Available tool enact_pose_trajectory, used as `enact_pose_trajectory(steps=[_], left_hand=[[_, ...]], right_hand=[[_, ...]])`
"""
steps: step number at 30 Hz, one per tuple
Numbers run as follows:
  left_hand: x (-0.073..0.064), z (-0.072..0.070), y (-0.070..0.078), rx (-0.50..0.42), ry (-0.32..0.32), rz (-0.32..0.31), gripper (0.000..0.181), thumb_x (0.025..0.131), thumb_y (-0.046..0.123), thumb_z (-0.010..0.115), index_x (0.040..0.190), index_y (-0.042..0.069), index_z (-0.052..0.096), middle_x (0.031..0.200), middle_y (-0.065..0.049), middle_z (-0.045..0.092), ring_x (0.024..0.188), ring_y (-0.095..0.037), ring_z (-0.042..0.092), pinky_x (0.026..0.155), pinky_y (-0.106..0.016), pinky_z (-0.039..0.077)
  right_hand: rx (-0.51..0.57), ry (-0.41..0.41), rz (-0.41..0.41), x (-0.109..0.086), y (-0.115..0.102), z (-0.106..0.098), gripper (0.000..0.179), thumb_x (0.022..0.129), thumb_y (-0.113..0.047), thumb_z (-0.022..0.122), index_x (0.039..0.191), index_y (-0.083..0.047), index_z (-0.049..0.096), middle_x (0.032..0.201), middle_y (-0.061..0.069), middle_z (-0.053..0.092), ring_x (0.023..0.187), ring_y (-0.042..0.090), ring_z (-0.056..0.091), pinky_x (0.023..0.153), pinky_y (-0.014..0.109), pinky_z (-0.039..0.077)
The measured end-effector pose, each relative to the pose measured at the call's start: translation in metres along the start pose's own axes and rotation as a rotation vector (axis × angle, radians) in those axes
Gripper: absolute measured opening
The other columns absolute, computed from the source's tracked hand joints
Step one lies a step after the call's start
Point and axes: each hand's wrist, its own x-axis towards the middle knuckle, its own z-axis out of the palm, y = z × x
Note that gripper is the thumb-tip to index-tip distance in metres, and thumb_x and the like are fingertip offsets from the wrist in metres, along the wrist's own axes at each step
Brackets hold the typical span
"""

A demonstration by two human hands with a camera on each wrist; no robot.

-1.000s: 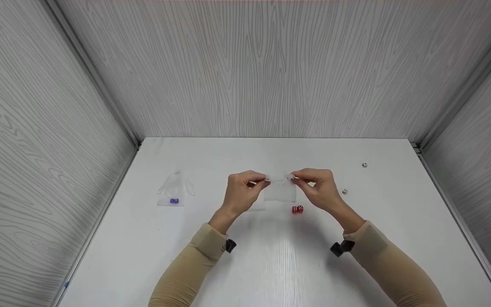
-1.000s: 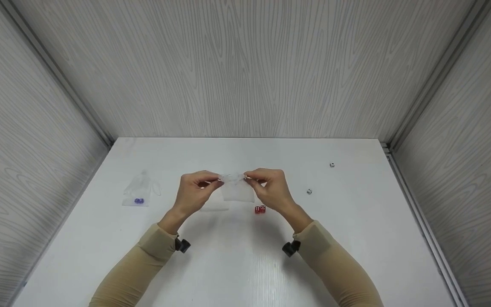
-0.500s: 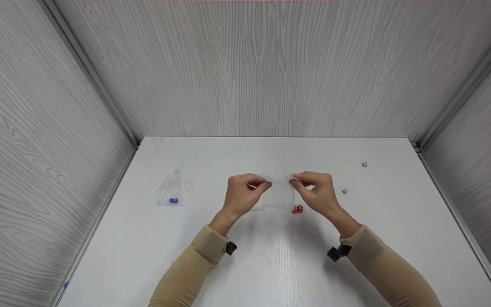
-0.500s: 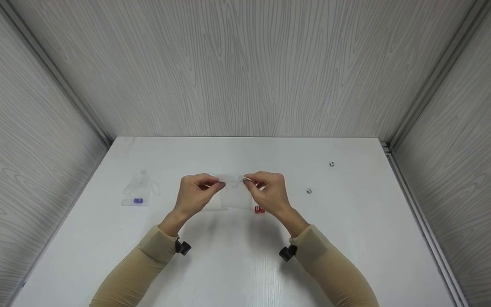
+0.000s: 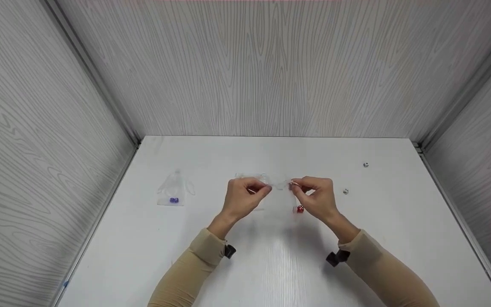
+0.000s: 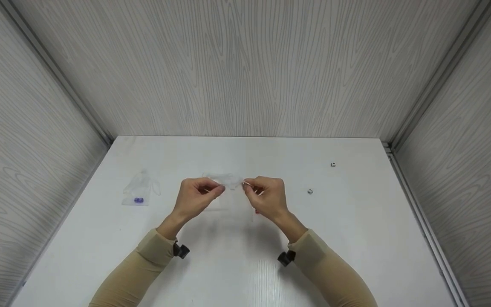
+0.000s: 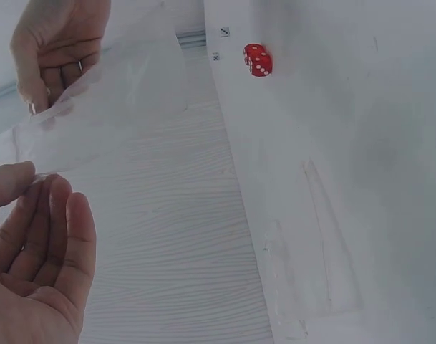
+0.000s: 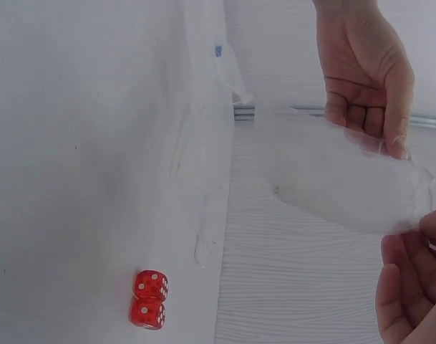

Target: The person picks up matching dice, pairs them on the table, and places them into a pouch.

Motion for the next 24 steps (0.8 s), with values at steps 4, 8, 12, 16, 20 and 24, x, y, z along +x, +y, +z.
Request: enact_pose_trajectory(steps=[4,8,12,16,20,24], left_hand=[[-0.0023,-0.0011,0.0023,-0.017,-0.028,0.001,0.009,0.099,0.015,0.086,0.092,0.009,0.089,0.088,-0.007,0.086,0.076,-0.015,0.080,0.073,-0.027,0.068],[-0.0052,-0.0028,0.0001,-0.026,-0.044,-0.017,0.010,0.100,0.014,0.084,0.092,0.009,0.086,0.087,-0.007,0.085,0.077,-0.015,0.078,0.074,-0.027,0.067],[-0.0060,-0.0019,-0.0022,-0.077,-0.093,-0.073,0.010,0.099,0.017,0.086,0.099,0.008,0.083,0.091,-0.009,0.083,0.080,-0.009,0.075,0.075,-0.026,0.065],[-0.0047,0.0023,-0.0023,-0.077,-0.138,-0.060,0.012,0.100,0.018,0.086,0.095,0.007,0.084,0.089,-0.009,0.083,0.075,-0.002,0.071,0.070,-0.022,0.061],[-0.0020,0.0057,-0.0001,-0.036,-0.103,0.008,0.019,0.097,0.017,0.090,0.081,0.007,0.085,0.078,-0.008,0.081,0.063,0.000,0.060,0.063,-0.017,0.052],[0.0002,0.0059,0.0032,-0.048,-0.085,0.017,0.022,0.090,0.023,0.097,0.081,0.006,0.086,0.074,-0.009,0.078,0.060,-0.001,0.056,0.059,-0.017,0.048]], right_hand=[[-0.031,-0.003,-0.064,-0.0024,-0.0017,0.0009,0.018,0.090,0.017,0.076,0.099,0.006,0.087,0.078,0.014,0.083,0.067,-0.003,0.066,0.067,0.009,0.058],[-0.056,0.035,-0.046,-0.0042,-0.0009,0.0006,0.021,0.089,0.017,0.077,0.099,0.003,0.088,0.076,0.013,0.082,0.065,-0.005,0.065,0.065,0.007,0.056],[-0.047,0.045,-0.002,-0.0043,0.0009,-0.0005,0.020,0.090,0.017,0.077,0.100,0.005,0.088,0.079,0.015,0.084,0.068,-0.007,0.068,0.065,0.007,0.057],[-0.027,0.036,0.005,-0.0034,0.0014,-0.0007,0.018,0.091,0.018,0.075,0.101,0.008,0.087,0.080,0.018,0.084,0.070,-0.007,0.070,0.067,0.008,0.059],[-0.003,0.013,-0.035,-0.0027,0.0010,-0.0005,0.019,0.090,0.018,0.074,0.101,0.008,0.086,0.079,0.019,0.083,0.069,-0.005,0.070,0.067,0.009,0.059],[-0.009,0.000,-0.085,-0.0024,0.0017,-0.0008,0.019,0.090,0.019,0.075,0.101,0.007,0.086,0.080,0.017,0.083,0.069,-0.001,0.071,0.066,0.010,0.059]])
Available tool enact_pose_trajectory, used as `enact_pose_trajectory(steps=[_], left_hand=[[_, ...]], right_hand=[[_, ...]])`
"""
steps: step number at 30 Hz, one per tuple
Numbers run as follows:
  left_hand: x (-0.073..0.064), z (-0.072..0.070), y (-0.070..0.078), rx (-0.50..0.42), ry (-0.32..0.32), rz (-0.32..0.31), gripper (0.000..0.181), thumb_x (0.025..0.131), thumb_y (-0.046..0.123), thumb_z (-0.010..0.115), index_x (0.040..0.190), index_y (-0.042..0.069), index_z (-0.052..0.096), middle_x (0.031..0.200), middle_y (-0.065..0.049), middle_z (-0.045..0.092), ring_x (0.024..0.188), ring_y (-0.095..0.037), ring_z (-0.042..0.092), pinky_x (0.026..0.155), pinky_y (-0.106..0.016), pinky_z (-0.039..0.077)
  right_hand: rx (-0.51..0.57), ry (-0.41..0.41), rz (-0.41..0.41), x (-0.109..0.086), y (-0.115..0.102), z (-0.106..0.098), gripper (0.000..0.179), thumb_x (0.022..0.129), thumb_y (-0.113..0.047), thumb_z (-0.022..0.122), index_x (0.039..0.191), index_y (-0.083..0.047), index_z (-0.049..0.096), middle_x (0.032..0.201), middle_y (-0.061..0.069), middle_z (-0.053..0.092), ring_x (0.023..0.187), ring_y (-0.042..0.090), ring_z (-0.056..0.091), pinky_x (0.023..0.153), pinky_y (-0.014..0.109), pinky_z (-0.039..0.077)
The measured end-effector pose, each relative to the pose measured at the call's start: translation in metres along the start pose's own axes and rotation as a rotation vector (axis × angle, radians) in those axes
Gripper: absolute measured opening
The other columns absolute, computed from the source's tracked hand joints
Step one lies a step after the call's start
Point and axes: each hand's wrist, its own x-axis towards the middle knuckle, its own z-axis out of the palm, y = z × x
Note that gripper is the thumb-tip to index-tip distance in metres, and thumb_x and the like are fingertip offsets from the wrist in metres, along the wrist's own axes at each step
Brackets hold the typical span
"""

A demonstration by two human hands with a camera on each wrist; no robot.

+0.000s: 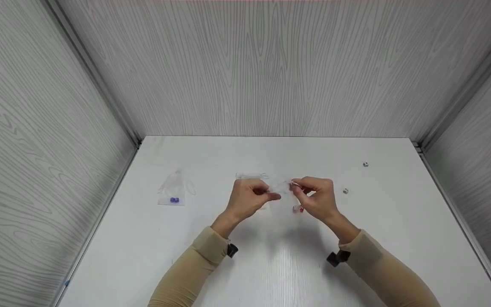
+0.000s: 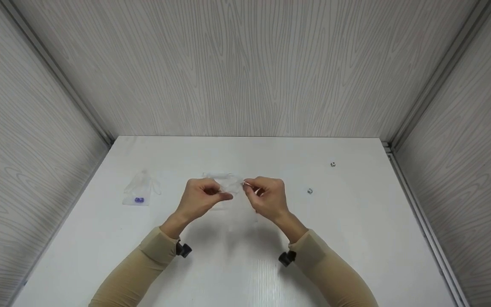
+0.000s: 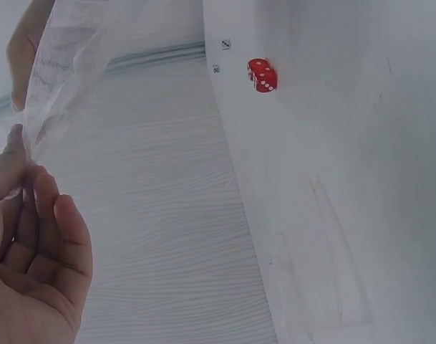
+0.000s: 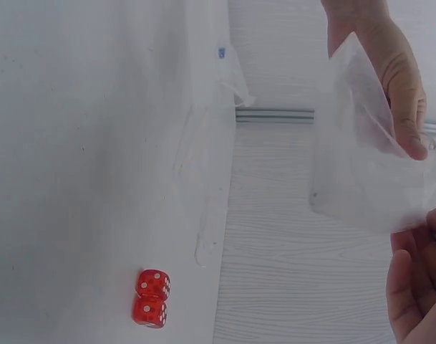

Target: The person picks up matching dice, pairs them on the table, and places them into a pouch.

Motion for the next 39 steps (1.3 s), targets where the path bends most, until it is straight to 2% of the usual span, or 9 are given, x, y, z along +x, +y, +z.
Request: enact_pose_trajectory(steps=[3,6,9,11,17,28,33,36,39], left_hand=[[-0.001,-0.001,0.000,-0.004,-0.003,-0.026,0.024,0.088,0.026,0.098,0.092,0.006,0.085,0.080,-0.008,0.079,0.065,-0.002,0.061,0.062,-0.018,0.052],[-0.004,-0.004,-0.001,0.005,0.011,-0.042,0.030,0.089,0.025,0.098,0.108,0.006,0.084,0.091,-0.007,0.082,0.074,-0.008,0.071,0.068,-0.023,0.061],[-0.006,-0.006,-0.002,0.030,0.030,-0.010,0.033,0.094,0.023,0.094,0.119,0.005,0.084,0.101,-0.008,0.085,0.083,-0.017,0.081,0.075,-0.031,0.069],[-0.005,-0.007,-0.004,0.053,0.041,0.035,0.026,0.098,0.020,0.090,0.117,0.003,0.085,0.103,-0.010,0.086,0.086,-0.022,0.083,0.077,-0.033,0.070],[-0.002,-0.004,-0.007,0.092,0.073,0.147,0.012,0.102,0.014,0.084,0.108,0.004,0.089,0.099,-0.009,0.087,0.082,-0.021,0.081,0.073,-0.025,0.068],[0.006,0.011,-0.002,0.063,0.094,0.202,0.009,0.102,0.011,0.084,0.104,0.005,0.090,0.097,-0.010,0.088,0.081,-0.021,0.082,0.071,-0.025,0.068],[0.005,0.009,-0.004,0.064,0.111,0.197,0.009,0.101,0.011,0.084,0.105,0.004,0.090,0.098,-0.010,0.088,0.081,-0.022,0.083,0.072,-0.025,0.068],[0.004,0.005,-0.005,0.069,0.128,0.180,0.008,0.099,0.008,0.086,0.105,0.004,0.090,0.099,-0.010,0.088,0.082,-0.023,0.084,0.073,-0.025,0.068],[0.004,0.004,-0.006,0.074,0.128,0.173,0.008,0.099,0.008,0.086,0.105,0.004,0.090,0.099,-0.010,0.088,0.082,-0.023,0.084,0.074,-0.025,0.069]], right_hand=[[-0.023,0.012,-0.019,0.000,0.001,-0.001,0.019,0.090,0.019,0.076,0.101,0.008,0.086,0.081,0.016,0.084,0.070,0.004,0.074,0.067,0.011,0.060],[-0.032,0.035,-0.016,0.000,0.003,-0.003,0.020,0.090,0.019,0.077,0.102,0.007,0.087,0.084,0.017,0.085,0.071,0.004,0.075,0.066,0.012,0.060],[-0.030,0.060,-0.002,0.000,0.005,-0.006,0.022,0.090,0.020,0.076,0.103,0.007,0.087,0.086,0.018,0.085,0.074,-0.001,0.074,0.065,0.013,0.060],[-0.028,0.071,-0.004,-0.001,0.006,-0.007,0.022,0.089,0.021,0.076,0.102,0.007,0.086,0.086,0.019,0.085,0.075,-0.002,0.073,0.065,0.013,0.060],[-0.007,0.041,-0.062,-0.001,0.008,-0.008,0.024,0.088,0.022,0.076,0.102,0.007,0.086,0.086,0.019,0.085,0.069,0.004,0.070,0.064,0.011,0.058],[-0.007,-0.018,-0.119,0.001,0.008,0.012,0.024,0.090,0.020,0.076,0.105,0.004,0.087,0.087,0.018,0.084,0.056,0.018,0.067,0.060,0.014,0.058],[-0.012,0.028,-0.044,-0.001,0.011,0.012,0.020,0.092,0.018,0.077,0.104,0.005,0.087,0.088,0.018,0.085,0.066,0.011,0.074,0.065,0.013,0.060],[0.017,0.081,0.029,-0.003,0.014,0.011,0.020,0.092,0.019,0.076,0.103,0.007,0.086,0.088,0.020,0.085,0.076,0.002,0.076,0.068,0.013,0.061],[0.054,0.098,0.055,-0.003,0.014,0.010,0.020,0.091,0.021,0.075,0.103,0.009,0.086,0.088,0.022,0.084,0.081,-0.003,0.076,0.070,0.013,0.062]])
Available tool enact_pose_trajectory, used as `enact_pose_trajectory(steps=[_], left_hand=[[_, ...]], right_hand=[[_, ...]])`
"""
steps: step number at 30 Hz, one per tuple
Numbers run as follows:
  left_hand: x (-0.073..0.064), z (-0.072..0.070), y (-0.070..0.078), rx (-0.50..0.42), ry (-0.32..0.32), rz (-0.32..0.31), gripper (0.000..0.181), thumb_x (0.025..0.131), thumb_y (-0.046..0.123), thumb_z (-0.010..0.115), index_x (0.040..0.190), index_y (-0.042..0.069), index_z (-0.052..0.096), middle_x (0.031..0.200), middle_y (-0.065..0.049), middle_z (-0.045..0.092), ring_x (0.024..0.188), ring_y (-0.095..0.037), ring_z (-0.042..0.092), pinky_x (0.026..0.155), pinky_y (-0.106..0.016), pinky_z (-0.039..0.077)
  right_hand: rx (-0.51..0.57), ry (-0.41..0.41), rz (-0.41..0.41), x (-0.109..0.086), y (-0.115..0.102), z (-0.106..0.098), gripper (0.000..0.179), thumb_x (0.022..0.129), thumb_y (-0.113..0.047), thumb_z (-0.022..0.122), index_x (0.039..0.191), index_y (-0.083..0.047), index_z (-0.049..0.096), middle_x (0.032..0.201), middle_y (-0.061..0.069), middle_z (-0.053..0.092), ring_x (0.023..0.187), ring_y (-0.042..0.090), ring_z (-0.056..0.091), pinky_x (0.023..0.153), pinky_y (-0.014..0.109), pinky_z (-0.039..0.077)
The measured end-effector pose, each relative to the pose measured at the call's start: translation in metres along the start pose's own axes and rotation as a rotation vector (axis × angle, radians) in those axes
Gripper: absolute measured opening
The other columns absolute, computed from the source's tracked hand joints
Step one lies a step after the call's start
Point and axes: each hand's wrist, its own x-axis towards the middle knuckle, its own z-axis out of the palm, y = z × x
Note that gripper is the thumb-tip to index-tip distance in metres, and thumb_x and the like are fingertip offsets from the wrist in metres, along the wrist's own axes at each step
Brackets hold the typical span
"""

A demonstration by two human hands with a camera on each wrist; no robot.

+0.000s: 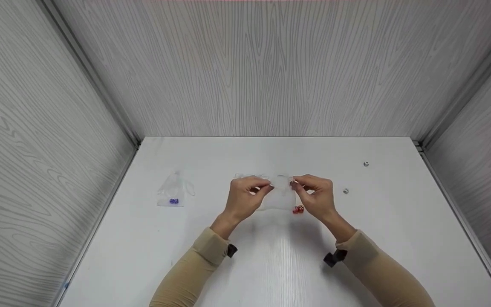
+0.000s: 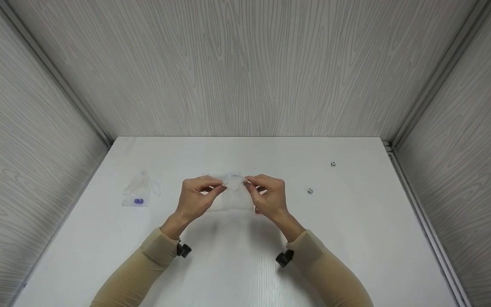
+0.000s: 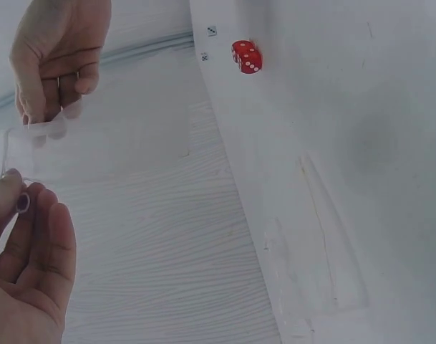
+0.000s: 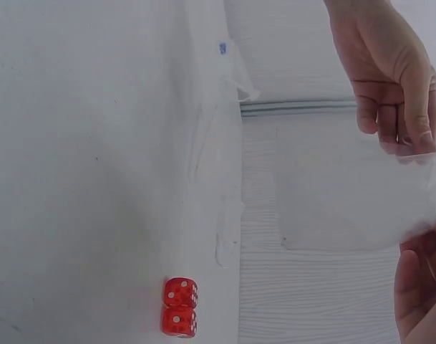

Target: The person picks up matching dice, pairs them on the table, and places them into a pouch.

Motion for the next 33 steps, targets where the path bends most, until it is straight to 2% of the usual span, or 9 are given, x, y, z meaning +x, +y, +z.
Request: enact_pose_trajectory(steps=[5,8,11,15,18,22,27,30,33], left_hand=[[-0.001,0.004,-0.003,-0.018,-0.030,0.017,0.009,0.101,0.010,0.085,0.105,0.003,0.089,0.099,-0.011,0.088,0.084,-0.023,0.084,0.076,-0.026,0.069],[-0.002,0.004,-0.004,-0.019,-0.033,0.016,0.009,0.100,0.010,0.085,0.105,0.003,0.089,0.099,-0.011,0.088,0.084,-0.023,0.084,0.077,-0.026,0.069],[-0.005,0.000,-0.007,0.001,-0.028,0.002,0.008,0.100,0.009,0.085,0.105,0.004,0.090,0.099,-0.011,0.088,0.084,-0.022,0.084,0.078,-0.026,0.069],[-0.009,-0.010,-0.012,0.028,-0.011,-0.001,0.007,0.099,0.006,0.086,0.105,0.004,0.090,0.097,-0.011,0.088,0.082,-0.022,0.084,0.077,-0.026,0.069],[-0.012,-0.017,-0.014,0.062,0.010,0.024,0.006,0.097,0.004,0.086,0.102,0.003,0.089,0.095,-0.011,0.087,0.079,-0.022,0.083,0.075,-0.028,0.070],[-0.013,-0.025,-0.015,0.160,0.032,0.079,0.004,0.097,0.003,0.087,0.100,0.003,0.089,0.093,-0.010,0.087,0.078,-0.020,0.083,0.072,-0.030,0.069],[-0.014,-0.030,-0.015,0.262,0.040,0.133,0.004,0.096,0.003,0.087,0.099,0.005,0.089,0.090,-0.008,0.086,0.076,-0.018,0.081,0.070,-0.031,0.068],[-0.016,-0.032,-0.016,0.283,0.045,0.141,0.007,0.096,0.001,0.087,0.098,0.007,0.089,0.089,-0.007,0.086,0.075,-0.017,0.079,0.068,-0.031,0.066],[-0.018,-0.034,-0.016,0.297,0.048,0.142,0.007,0.096,0.001,0.086,0.098,0.007,0.089,0.088,-0.006,0.085,0.074,-0.016,0.079,0.067,-0.032,0.066]], right_hand=[[0.039,-0.075,-0.031,-0.001,-0.002,0.005,0.019,0.093,0.019,0.076,0.105,0.007,0.086,0.088,0.022,0.084,0.081,0.001,0.077,0.072,0.014,0.064],[0.034,-0.108,-0.011,-0.003,-0.001,0.004,0.021,0.095,0.017,0.076,0.107,0.004,0.087,0.090,0.021,0.085,0.081,0.004,0.077,0.073,0.014,0.063],[0.014,-0.132,0.065,-0.006,0.001,-0.004,0.024,0.095,0.015,0.077,0.112,0.002,0.087,0.096,0.021,0.086,0.086,0.002,0.078,0.075,0.013,0.063],[0.012,-0.241,0.197,-0.009,0.007,-0.023,0.034,0.096,0.009,0.076,0.129,0.003,0.081,0.116,0.026,0.084,0.103,0.006,0.080,0.083,0.017,0.063],[-0.002,-0.338,0.298,-0.012,0.015,-0.037,0.045,0.097,-0.001,0.078,0.142,0.000,0.075,0.132,0.028,0.079,0.112,0.023,0.081,0.088,0.021,0.063],[-0.060,-0.430,0.447,-0.019,0.031,-0.050,0.057,0.097,-0.014,0.085,0.151,-0.005,0.069,0.145,0.028,0.073,0.120,0.043,0.078,0.093,0.024,0.063],[-0.130,-0.511,0.604,-0.030,0.049,-0.059,0.071,0.093,-0.022,0.093,0.155,-0.002,0.065,0.150,0.024,0.072,0.124,0.040,0.077,0.097,0.028,0.064],[-0.164,-0.549,0.636,-0.035,0.055,-0.062,0.072,0.090,-0.024,0.096,0.153,-0.001,0.067,0.146,0.022,0.075,0.122,0.037,0.077,0.098,0.032,0.065],[-0.196,-0.576,0.622,-0.039,0.057,-0.062,0.066,0.088,-0.025,0.098,0.144,-0.001,0.073,0.137,0.020,0.079,0.117,0.035,0.077,0.096,0.034,0.066]])
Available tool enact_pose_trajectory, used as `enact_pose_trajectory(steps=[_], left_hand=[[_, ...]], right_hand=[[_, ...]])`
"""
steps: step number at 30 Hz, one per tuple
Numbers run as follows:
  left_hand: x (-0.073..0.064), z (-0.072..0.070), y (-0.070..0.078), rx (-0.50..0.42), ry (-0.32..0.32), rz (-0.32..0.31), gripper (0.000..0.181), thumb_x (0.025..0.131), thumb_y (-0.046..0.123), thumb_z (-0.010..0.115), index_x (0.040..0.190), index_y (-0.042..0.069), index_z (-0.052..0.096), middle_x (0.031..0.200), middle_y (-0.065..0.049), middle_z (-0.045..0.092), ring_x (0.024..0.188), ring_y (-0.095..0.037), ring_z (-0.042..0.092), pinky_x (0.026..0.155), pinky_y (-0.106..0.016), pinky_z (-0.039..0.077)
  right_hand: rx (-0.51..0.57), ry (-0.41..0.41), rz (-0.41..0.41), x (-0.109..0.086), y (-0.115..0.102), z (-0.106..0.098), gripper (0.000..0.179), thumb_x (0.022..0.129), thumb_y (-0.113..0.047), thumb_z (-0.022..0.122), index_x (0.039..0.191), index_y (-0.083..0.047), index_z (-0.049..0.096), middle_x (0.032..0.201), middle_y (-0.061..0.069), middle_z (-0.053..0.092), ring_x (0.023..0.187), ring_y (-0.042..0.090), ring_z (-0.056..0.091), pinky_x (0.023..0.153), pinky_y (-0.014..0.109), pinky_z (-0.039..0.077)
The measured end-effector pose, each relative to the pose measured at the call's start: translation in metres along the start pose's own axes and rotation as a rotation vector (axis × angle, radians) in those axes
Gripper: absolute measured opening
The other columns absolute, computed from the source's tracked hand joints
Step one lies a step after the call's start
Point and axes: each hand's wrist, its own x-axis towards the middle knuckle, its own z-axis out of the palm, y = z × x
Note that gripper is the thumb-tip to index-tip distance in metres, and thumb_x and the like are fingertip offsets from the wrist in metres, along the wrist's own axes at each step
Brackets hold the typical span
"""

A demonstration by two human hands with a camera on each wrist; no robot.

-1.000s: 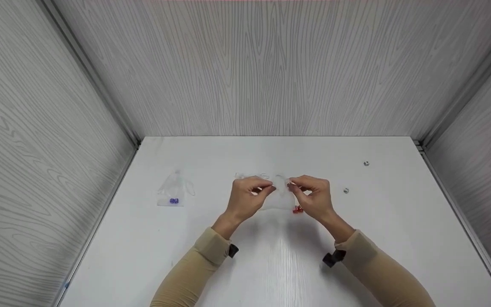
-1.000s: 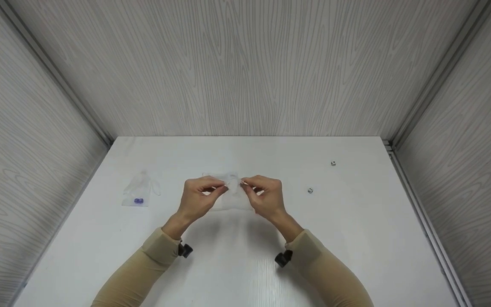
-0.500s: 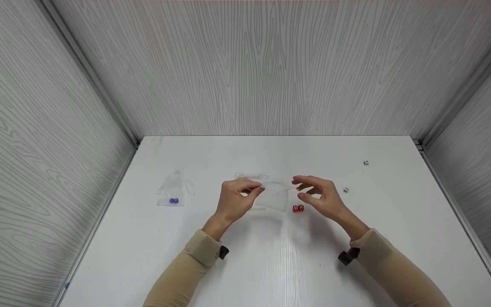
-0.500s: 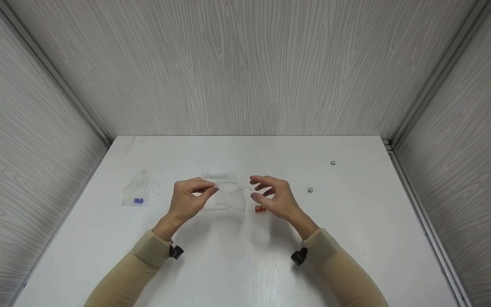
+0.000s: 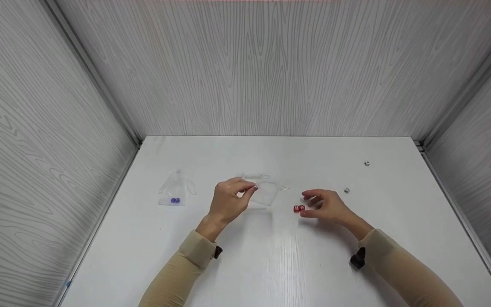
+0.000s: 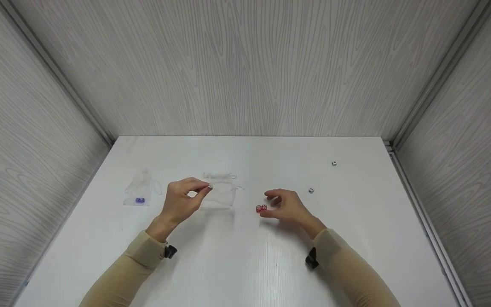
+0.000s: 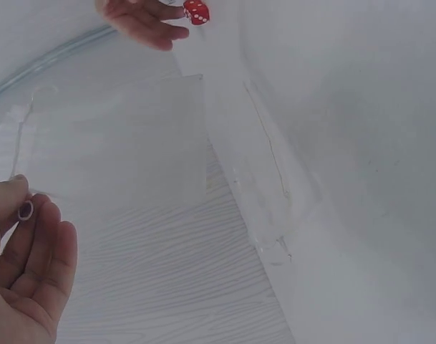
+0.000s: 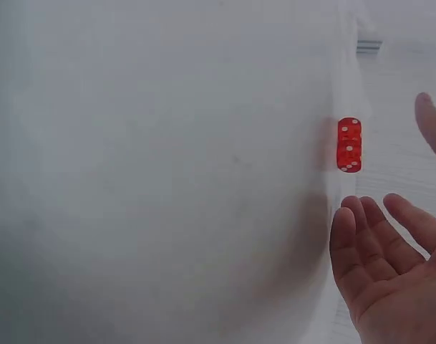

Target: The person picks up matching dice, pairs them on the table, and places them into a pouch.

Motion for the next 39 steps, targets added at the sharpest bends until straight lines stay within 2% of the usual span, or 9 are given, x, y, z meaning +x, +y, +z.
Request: enact_pose_trajectory(steps=[6,13,20,25,29,34,39], left_hand=[[-0.001,-0.003,0.000,0.016,-0.012,-0.004,0.005,0.096,0.003,0.087,0.099,0.006,0.089,0.090,-0.008,0.086,0.074,-0.018,0.079,0.065,-0.034,0.065],[-0.003,-0.002,0.001,0.021,-0.021,0.001,0.005,0.096,0.002,0.086,0.099,0.006,0.089,0.090,-0.007,0.086,0.074,-0.018,0.079,0.064,-0.033,0.064],[-0.003,-0.001,0.000,0.022,-0.037,-0.009,0.005,0.098,0.002,0.084,0.099,0.006,0.089,0.090,-0.009,0.086,0.076,-0.020,0.080,0.064,-0.040,0.067],[-0.002,-0.001,0.001,0.027,-0.035,-0.006,0.005,0.098,0.004,0.084,0.097,0.007,0.089,0.088,-0.008,0.086,0.076,-0.019,0.080,0.065,-0.038,0.066],[-0.001,0.000,0.001,0.042,-0.030,0.000,0.006,0.098,0.005,0.085,0.096,0.008,0.089,0.087,-0.005,0.086,0.074,-0.018,0.079,0.064,-0.034,0.065],[0.000,0.001,0.001,0.040,-0.030,0.006,0.007,0.097,0.003,0.085,0.095,0.009,0.089,0.086,-0.004,0.085,0.074,-0.017,0.078,0.064,-0.033,0.064],[0.000,0.001,0.002,0.028,-0.045,0.003,0.005,0.099,0.007,0.085,0.095,0.006,0.089,0.086,-0.005,0.085,0.073,-0.018,0.078,0.063,-0.036,0.064]], right_hand=[[-0.057,0.008,-0.031,0.001,0.002,0.006,0.042,0.088,-0.016,0.097,0.125,-0.002,0.083,0.115,0.015,0.084,0.106,0.027,0.077,0.092,0.028,0.063],[-0.085,0.019,-0.006,0.001,-0.002,0.011,0.026,0.092,-0.010,0.091,0.118,-0.007,0.087,0.105,0.008,0.085,0.095,0.016,0.072,0.082,0.021,0.058],[-0.113,0.030,0.008,0.000,-0.001,0.011,0.021,0.094,-0.010,0.089,0.115,-0.012,0.089,0.103,0.003,0.085,0.094,0.014,0.072,0.083,0.024,0.058],[-0.126,0.032,0.002,0.001,-0.002,0.010,0.020,0.096,-0.012,0.088,0.116,-0.012,0.089,0.104,0.003,0.086,0.097,0.016,0.075,0.087,0.028,0.061],[-0.117,0.047,-0.009,0.001,-0.007,0.007,0.020,0.096,-0.011,0.088,0.116,-0.010,0.089,0.105,0.005,0.087,0.097,0.018,0.077,0.085,0.028,0.062],[-0.114,0.102,-0.052,0.005,-0.022,0.000,0.017,0.097,-0.010,0.087,0.114,-0.010,0.089,0.105,0.006,0.086,0.096,0.017,0.077,0.083,0.022,0.062],[-0.079,0.156,-0.135,0.009,-0.045,-0.008,0.015,0.098,-0.010,0.087,0.112,-0.014,0.090,0.103,0.004,0.087,0.094,0.014,0.077,0.081,0.020,0.061]])
